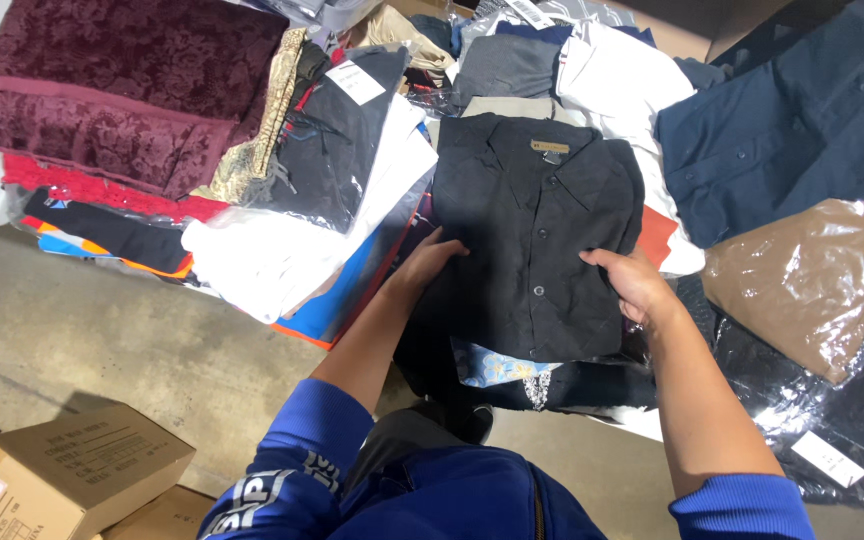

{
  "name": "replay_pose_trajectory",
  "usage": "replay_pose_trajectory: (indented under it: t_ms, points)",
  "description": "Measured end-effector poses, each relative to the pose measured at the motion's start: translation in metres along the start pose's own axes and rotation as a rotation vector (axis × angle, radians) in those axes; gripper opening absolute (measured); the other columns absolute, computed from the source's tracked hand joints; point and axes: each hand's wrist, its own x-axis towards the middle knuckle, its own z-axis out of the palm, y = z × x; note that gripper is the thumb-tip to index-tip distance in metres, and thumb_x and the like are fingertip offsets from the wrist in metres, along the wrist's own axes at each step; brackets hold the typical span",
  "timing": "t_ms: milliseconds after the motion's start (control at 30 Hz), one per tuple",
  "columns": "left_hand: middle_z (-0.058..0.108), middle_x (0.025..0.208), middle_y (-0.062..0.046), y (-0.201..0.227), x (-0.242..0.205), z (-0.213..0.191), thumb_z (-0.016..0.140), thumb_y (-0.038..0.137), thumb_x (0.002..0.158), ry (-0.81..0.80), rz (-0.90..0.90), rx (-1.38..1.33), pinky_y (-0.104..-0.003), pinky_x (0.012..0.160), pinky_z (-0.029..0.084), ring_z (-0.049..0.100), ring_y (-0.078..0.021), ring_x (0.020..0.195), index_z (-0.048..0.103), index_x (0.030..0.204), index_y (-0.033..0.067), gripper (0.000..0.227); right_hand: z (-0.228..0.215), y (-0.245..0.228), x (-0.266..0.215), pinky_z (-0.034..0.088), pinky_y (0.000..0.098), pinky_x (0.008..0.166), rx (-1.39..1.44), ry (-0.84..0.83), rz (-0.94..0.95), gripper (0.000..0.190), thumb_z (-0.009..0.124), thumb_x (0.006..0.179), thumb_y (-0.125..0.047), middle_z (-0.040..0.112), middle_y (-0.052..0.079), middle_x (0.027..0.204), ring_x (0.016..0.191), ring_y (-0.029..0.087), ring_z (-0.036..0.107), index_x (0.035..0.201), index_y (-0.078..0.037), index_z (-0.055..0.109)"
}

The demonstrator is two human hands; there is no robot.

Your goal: The person picks up several folded shirts one at a time from a table and places them into a cardboard box.

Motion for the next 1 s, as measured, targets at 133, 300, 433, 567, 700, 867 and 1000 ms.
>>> replay_pose_trajectory:
  t_ms: [133, 300, 433, 567, 700, 867, 1000]
  points:
    - [0.074, 0.122, -0.008, 0.018, -0.008, 0.008, 0.083, 0.043, 0.068, -0.009, 0.023, 0.016, -0.04, 0.107, 0.047, 0.065, -0.0256, 0.123, 0.069, 0.132, 0.0301, 0.067, -0.004, 0.016, 0.028, 0.055, 0.0683, 0.09, -0.063, -0.02, -0.066, 0.075, 0.083, 0.083, -0.014, 0.059, 0.028, 0.137, 0.121, 0.048, 0.06, 0.149, -0.003, 0.048]
    - [0.072, 0.12, -0.016, 0.051, 0.004, 0.006, 0.067, 0.04, 0.092, -0.126, 0.069, -0.398, -0.016, 0.107, 0.043, 0.065, -0.0095, 0.111, 0.059, 0.144, -0.0008, 0.067, 0.011, -0.018, -0.005, 0.055, 0.0567, 0.095, -0.189, 0.076, -0.256, 0.06, 0.08, 0.081, -0.011, 0.065, 0.024, 0.129, 0.12, 0.039, 0.063, 0.136, 0.0, 0.06]
    - [0.039, 0.164, -0.017, 0.133, -0.062, 0.015, 0.081, 0.051, 0.068, -0.034, 0.299, 0.207, -0.038, 0.126, 0.031, 0.04, -0.0287, 0.15, 0.035, 0.16, 0.0192, 0.108, -0.004, -0.078, -0.073, 0.056, 0.0547, 0.086, -0.358, 0.166, -0.337, 0.051, 0.082, 0.078, -0.018, 0.07, 0.022, 0.12, 0.107, 0.037, 0.068, 0.125, -0.002, 0.069]
    - [0.074, 0.107, -0.004, 0.194, -0.12, 0.006, 0.064, 0.02, 0.071, -0.033, 0.588, -0.044, -0.028, 0.083, 0.054, 0.068, -0.0151, 0.094, 0.066, 0.122, 0.0075, 0.053, -0.019, -0.123, -0.089, 0.051, 0.037, 0.062, -0.277, 0.259, -0.316, 0.059, 0.081, 0.078, -0.032, 0.072, 0.0, 0.121, 0.097, 0.017, 0.073, 0.127, -0.017, 0.05]
    - [0.048, 0.156, -0.015, 0.238, -0.114, -0.003, 0.074, 0.038, 0.064, 0.111, 0.721, 0.056, -0.028, 0.113, 0.038, 0.047, -0.0205, 0.143, 0.037, 0.155, -0.0037, 0.107, -0.04, -0.158, -0.121, 0.062, 0.0258, 0.083, -0.266, 0.135, -0.779, 0.05, 0.076, 0.08, -0.025, 0.076, -0.007, 0.123, 0.105, 0.009, 0.074, 0.13, -0.021, 0.069]
    - [0.059, 0.121, -0.011, 0.278, -0.2, 0.0, 0.075, 0.029, 0.068, 0.107, 0.862, 0.053, -0.029, 0.094, 0.043, 0.056, -0.0198, 0.112, 0.054, 0.123, 0.0004, 0.065, -0.065, -0.179, -0.129, 0.07, 0.0237, 0.095, -0.057, 0.004, -0.918, 0.041, 0.08, 0.08, -0.02, 0.079, -0.009, 0.117, 0.105, 0.005, 0.079, 0.12, -0.022, 0.072]
    - [0.075, 0.091, -0.004, 0.276, -0.277, 0.01, 0.07, 0.02, 0.07, 0.075, 0.852, -0.015, -0.028, 0.072, 0.057, 0.074, -0.0161, 0.083, 0.071, 0.102, 0.0084, 0.034, -0.07, -0.178, -0.15, 0.07, 0.0202, 0.097, 0.02, -0.062, -0.98, 0.036, 0.078, 0.081, -0.016, 0.079, -0.011, 0.114, 0.103, 0.002, 0.079, 0.116, -0.022, 0.074]
